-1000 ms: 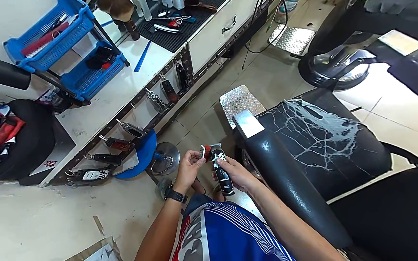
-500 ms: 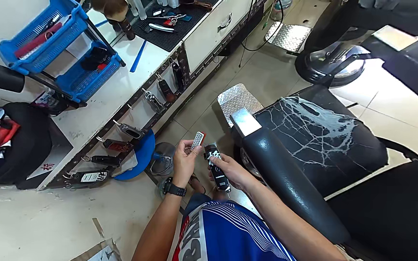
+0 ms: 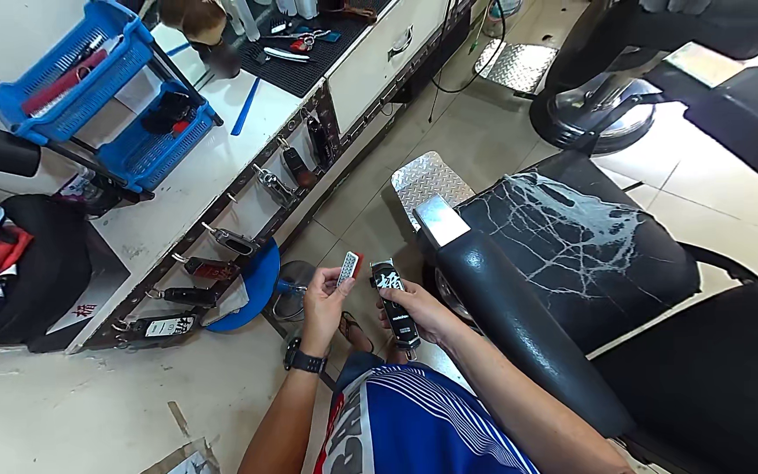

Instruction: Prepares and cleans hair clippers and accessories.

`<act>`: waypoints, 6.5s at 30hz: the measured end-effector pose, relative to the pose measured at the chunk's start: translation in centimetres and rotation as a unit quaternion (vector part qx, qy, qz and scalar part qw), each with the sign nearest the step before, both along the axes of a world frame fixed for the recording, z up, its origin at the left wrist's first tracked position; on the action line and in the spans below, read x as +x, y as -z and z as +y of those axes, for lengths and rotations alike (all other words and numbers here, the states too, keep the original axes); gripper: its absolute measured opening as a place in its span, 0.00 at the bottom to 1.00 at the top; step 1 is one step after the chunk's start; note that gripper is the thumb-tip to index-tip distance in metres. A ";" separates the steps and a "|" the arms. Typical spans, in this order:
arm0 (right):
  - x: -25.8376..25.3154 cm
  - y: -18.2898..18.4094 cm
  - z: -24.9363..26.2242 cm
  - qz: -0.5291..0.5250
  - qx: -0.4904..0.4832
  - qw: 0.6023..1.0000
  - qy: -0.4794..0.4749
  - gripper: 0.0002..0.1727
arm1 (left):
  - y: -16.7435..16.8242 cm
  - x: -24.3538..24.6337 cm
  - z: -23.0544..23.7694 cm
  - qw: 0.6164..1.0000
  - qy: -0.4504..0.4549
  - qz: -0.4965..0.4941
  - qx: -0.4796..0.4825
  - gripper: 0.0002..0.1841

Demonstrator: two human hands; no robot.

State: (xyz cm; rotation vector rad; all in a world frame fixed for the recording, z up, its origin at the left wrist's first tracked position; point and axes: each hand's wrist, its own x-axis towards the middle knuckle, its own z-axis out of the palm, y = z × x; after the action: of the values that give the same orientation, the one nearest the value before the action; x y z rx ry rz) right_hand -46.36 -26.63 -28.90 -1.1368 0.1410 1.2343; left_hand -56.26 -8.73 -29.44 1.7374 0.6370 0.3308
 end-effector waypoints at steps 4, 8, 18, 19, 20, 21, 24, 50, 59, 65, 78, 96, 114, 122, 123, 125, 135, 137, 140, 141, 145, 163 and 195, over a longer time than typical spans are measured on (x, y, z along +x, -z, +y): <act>-0.2 0.0 -0.3 0.010 0.021 1.000 -0.001 0.16 | 1.4 -1.5 -0.7 0.999 0.026 0.017 -0.039 0.13; -0.7 -0.1 0.0 0.006 0.031 0.999 -0.018 0.16 | 0.7 0.7 -0.9 1.000 0.000 0.011 -0.006 0.13; -0.7 -0.2 0.3 0.002 0.027 0.999 -0.019 0.17 | 0.8 0.4 -1.1 0.999 0.009 0.036 0.012 0.13; -0.7 -0.3 0.4 0.004 0.027 0.999 -0.018 0.17 | 0.6 0.9 -1.0 0.999 0.002 0.032 0.022 0.13; -0.7 -0.3 0.5 0.005 0.027 0.999 -0.017 0.17 | 0.3 1.3 -0.9 0.999 -0.007 0.024 0.031 0.13; -0.7 -0.4 0.5 0.004 0.026 1.000 -0.015 0.17 | -0.1 1.6 -0.7 0.999 -0.012 0.016 0.040 0.14; -0.3 -0.4 0.4 0.004 0.028 1.000 -0.007 0.17 | -0.6 0.8 -0.1 0.998 -0.011 0.008 0.064 0.14; 0.1 -0.6 0.6 -0.017 0.013 0.998 -0.056 0.19 | -4.4 2.7 1.4 0.933 0.156 0.090 0.311 0.13; 0.7 -0.2 1.3 -0.167 -0.053 0.968 -0.177 0.28 | -10.3 7.6 0.2 0.866 0.300 0.014 0.400 0.12; 1.9 0.3 1.5 -0.281 -0.129 0.913 -0.266 0.29 | -8.3 12.1 0.2 0.714 0.493 0.191 0.458 0.10; 3.1 0.3 0.5 -0.282 -0.152 0.897 -0.304 0.29 | -9.3 11.4 1.6 0.686 0.484 0.232 0.490 0.10; 3.2 -0.3 -0.2 -0.133 -0.031 0.978 -0.157 0.25 | -7.4 7.8 1.3 0.836 0.331 0.098 0.426 0.11; 2.3 0.2 -0.9 -0.075 0.025 0.995 -0.063 0.20 | -5.7 0.4 3.1 0.917 0.151 0.178 0.323 0.15; 0.8 -0.3 0.1 -0.084 0.027 0.995 -0.044 0.19 | -3.3 0.5 0.9 0.972 0.045 0.108 0.203 0.13; 0.7 -0.4 0.1 -0.084 0.027 0.995 -0.038 0.19 | -3.3 0.4 1.1 0.970 0.027 0.107 0.216 0.14; 0.8 -0.7 0.1 -0.079 0.023 0.996 -0.023 0.18 | -3.6 -0.1 1.4 0.975 0.033 0.095 0.197 0.15; 0.8 0.2 -0.4 -0.056 0.133 0.990 -0.003 0.22 | -4.1 -1.3 1.2 0.995 0.036 0.006 0.088 0.15; 0.9 0.3 -0.4 -0.069 0.135 0.988 -0.010 0.22 | -4.2 -1.5 1.1 0.994 0.066 0.015 0.091 0.14; 0.8 0.1 -0.2 -0.085 0.124 0.988 -0.025 0.21 | -4.7 -0.6 0.6 0.985 0.048 0.013 0.168 0.12; 0.7 0.1 0.0 -0.084 0.125 0.988 -0.023 0.21 | -4.9 -0.2 0.5 0.978 0.029 0.008 0.205 0.13; 1.1 -0.2 0.2 -0.091 0.126 0.988 0.002 0.19 | -5.8 -0.3 0.6 0.970 0.043 -0.004 0.240 0.14; 0.9 -3.1 1.3 -0.117 0.010 0.993 -0.028 0.22 | -5.6 2.1 1.2 0.951 0.033 -0.012 0.308 0.14; 2.2 0.1 -1.0 -0.059 0.230 0.971 0.008 0.34 | -11.1 2.1 0.4 0.956 0.063 -0.043 0.283 0.15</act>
State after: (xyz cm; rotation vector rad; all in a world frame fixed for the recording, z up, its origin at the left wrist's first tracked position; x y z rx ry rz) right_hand -44.15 -27.62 -29.01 -0.7972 -0.2170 1.1078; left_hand -54.18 -8.31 -18.32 2.2833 0.3822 0.5345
